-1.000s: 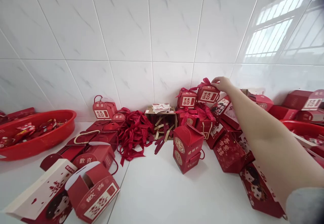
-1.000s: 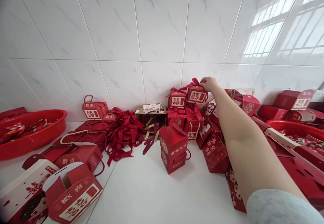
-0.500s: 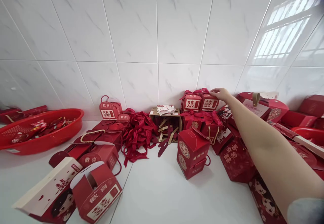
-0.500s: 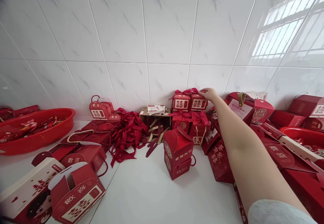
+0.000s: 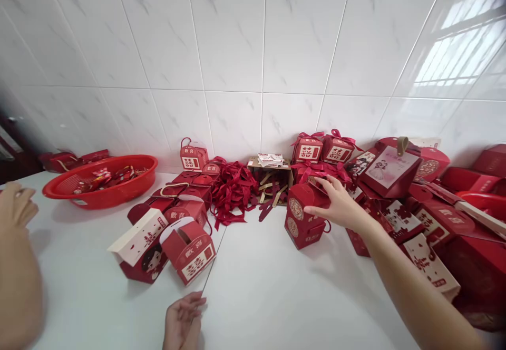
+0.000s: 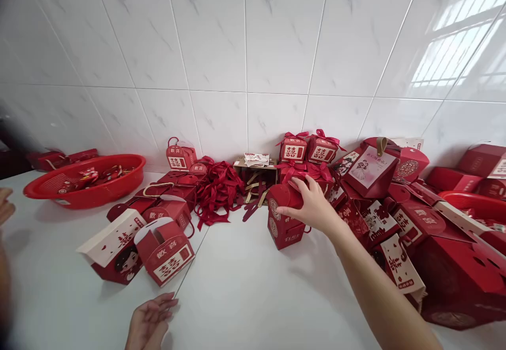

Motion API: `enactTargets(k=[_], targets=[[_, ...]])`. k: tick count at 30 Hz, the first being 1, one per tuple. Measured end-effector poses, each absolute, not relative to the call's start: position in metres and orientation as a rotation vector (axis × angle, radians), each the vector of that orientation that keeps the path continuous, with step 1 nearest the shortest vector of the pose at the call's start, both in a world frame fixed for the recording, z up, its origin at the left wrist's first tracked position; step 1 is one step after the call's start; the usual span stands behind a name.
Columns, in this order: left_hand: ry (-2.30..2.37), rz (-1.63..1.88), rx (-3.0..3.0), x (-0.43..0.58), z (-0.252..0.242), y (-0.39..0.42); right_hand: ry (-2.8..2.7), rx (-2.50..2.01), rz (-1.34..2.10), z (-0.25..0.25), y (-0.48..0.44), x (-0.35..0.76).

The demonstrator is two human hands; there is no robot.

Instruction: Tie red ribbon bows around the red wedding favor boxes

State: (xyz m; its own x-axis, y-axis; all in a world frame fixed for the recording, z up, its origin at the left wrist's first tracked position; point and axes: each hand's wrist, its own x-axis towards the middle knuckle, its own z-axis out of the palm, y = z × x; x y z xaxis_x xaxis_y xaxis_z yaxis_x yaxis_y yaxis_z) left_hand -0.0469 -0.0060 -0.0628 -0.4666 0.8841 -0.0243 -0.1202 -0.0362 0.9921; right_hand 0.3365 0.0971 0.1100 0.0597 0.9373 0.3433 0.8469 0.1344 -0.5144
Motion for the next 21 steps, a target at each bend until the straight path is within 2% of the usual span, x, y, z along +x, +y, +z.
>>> enactTargets(k=[5, 8, 11, 17, 19, 21], targets=[[1.403, 1.64, 0.839, -0.043, -0.061, -0.008, -1.617, -1.782, 0.214, 0.098, 0.088, 0.319], [1.395, 1.645, 0.853, -0.04, -0.058, -0.011, -1.626, -1.627, 0.108, 0.106, 0.07, 0.302], [1.389, 1.638, 0.868, -0.038, -0.055, -0.013, -1.749, -1.424, 0.145, 0.098, 0.045, 0.273], [1.385, 1.647, 0.876, -0.038, -0.056, -0.015, -1.898, -1.378, 0.703, 0.026, 0.015, 0.218], [1.389, 1.655, 0.873, -0.038, -0.058, -0.015, -1.895, -1.337, 0.862, 0.014, 0.023, 0.214], [1.391, 1.659, 0.876, -0.038, -0.06, -0.015, -1.843, -1.307, 0.872, 0.014, 0.046, 0.214]])
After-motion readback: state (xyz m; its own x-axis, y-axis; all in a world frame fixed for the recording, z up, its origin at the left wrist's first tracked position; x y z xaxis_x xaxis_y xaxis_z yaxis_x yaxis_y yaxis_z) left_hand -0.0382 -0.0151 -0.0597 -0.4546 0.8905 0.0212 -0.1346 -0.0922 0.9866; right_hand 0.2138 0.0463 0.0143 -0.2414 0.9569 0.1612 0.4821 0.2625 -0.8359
